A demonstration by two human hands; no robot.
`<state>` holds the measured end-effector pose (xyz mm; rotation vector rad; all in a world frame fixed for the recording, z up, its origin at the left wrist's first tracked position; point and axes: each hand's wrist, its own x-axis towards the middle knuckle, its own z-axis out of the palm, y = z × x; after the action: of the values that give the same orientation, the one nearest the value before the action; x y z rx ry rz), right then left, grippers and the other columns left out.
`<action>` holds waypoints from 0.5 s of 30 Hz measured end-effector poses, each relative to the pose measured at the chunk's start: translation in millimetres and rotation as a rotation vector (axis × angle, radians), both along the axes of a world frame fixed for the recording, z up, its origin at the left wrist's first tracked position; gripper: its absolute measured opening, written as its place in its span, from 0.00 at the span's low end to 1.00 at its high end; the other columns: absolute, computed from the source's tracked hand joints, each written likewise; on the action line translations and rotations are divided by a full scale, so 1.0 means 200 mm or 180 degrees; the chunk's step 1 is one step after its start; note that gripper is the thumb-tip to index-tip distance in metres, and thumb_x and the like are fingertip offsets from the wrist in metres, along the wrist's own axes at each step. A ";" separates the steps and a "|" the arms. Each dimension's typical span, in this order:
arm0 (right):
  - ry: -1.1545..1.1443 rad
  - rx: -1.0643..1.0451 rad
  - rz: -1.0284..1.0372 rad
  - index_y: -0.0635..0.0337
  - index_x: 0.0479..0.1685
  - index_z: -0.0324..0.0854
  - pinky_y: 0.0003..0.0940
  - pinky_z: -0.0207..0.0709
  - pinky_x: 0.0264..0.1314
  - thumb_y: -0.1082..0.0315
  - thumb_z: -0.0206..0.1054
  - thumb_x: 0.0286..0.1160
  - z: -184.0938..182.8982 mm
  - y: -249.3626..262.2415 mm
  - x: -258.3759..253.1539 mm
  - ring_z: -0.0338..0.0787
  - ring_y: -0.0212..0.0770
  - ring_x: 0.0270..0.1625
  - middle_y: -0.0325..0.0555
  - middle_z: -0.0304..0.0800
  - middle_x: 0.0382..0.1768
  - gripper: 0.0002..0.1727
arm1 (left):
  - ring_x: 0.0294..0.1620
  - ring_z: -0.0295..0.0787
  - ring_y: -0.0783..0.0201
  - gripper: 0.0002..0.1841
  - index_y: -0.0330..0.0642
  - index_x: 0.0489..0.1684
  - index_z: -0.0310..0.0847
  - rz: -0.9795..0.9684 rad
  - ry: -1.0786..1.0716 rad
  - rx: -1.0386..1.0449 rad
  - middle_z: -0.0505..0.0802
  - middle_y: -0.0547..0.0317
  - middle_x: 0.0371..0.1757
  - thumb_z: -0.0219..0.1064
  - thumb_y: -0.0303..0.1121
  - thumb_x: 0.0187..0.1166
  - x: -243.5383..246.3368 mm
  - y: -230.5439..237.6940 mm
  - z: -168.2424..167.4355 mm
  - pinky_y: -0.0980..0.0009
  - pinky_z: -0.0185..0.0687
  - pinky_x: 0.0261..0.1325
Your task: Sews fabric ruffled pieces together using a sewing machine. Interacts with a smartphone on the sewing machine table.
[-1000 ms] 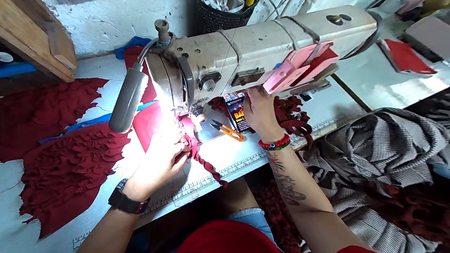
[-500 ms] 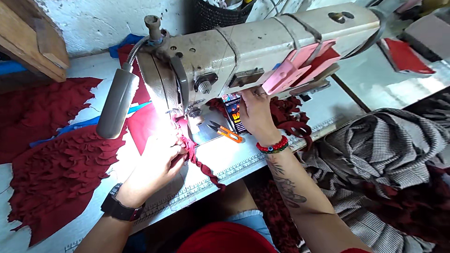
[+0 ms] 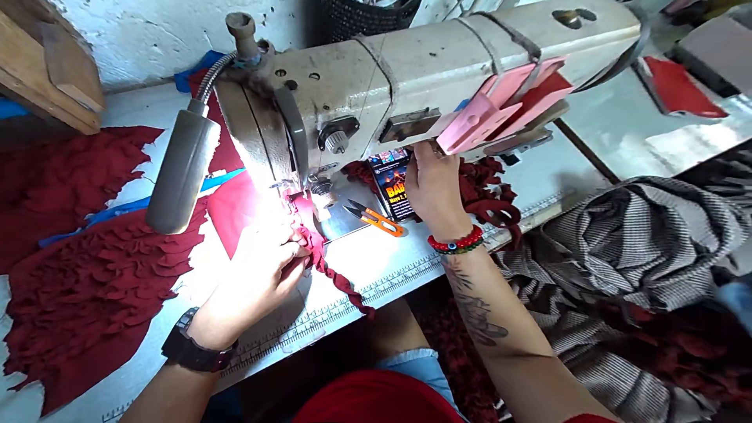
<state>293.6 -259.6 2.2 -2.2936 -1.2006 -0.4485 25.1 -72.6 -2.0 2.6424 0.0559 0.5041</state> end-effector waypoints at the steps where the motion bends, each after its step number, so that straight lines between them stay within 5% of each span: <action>1: -0.0006 0.0006 0.0030 0.66 0.68 0.80 0.69 0.72 0.67 0.73 0.54 0.85 0.00 0.00 0.00 0.82 0.69 0.68 0.69 0.84 0.63 0.18 | 0.60 0.85 0.63 0.13 0.52 0.38 0.94 0.0007 -0.0002 -0.0003 0.93 0.64 0.50 0.61 0.40 0.81 0.00 0.00 0.00 0.54 0.71 0.65; 7: -0.0028 -0.0039 0.0390 0.61 0.70 0.80 0.68 0.67 0.72 0.75 0.53 0.82 0.00 0.02 -0.01 0.82 0.64 0.70 0.57 0.90 0.61 0.20 | 0.60 0.85 0.63 0.13 0.51 0.38 0.94 -0.0007 -0.0024 -0.0009 0.93 0.63 0.50 0.61 0.40 0.81 0.00 0.00 0.00 0.54 0.71 0.65; 15: -0.0017 0.0279 0.0090 0.61 0.64 0.85 0.67 0.69 0.70 0.74 0.52 0.84 -0.02 0.05 0.03 0.83 0.64 0.69 0.61 0.89 0.60 0.19 | 0.63 0.84 0.62 0.13 0.51 0.38 0.94 -0.0014 -0.0035 -0.0003 0.93 0.63 0.50 0.61 0.40 0.81 0.00 0.00 0.00 0.53 0.69 0.67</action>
<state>300.0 -248.9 -1.6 -2.2001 -1.1908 -0.4877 25.6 -71.7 -3.0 2.6381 0.0467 0.5171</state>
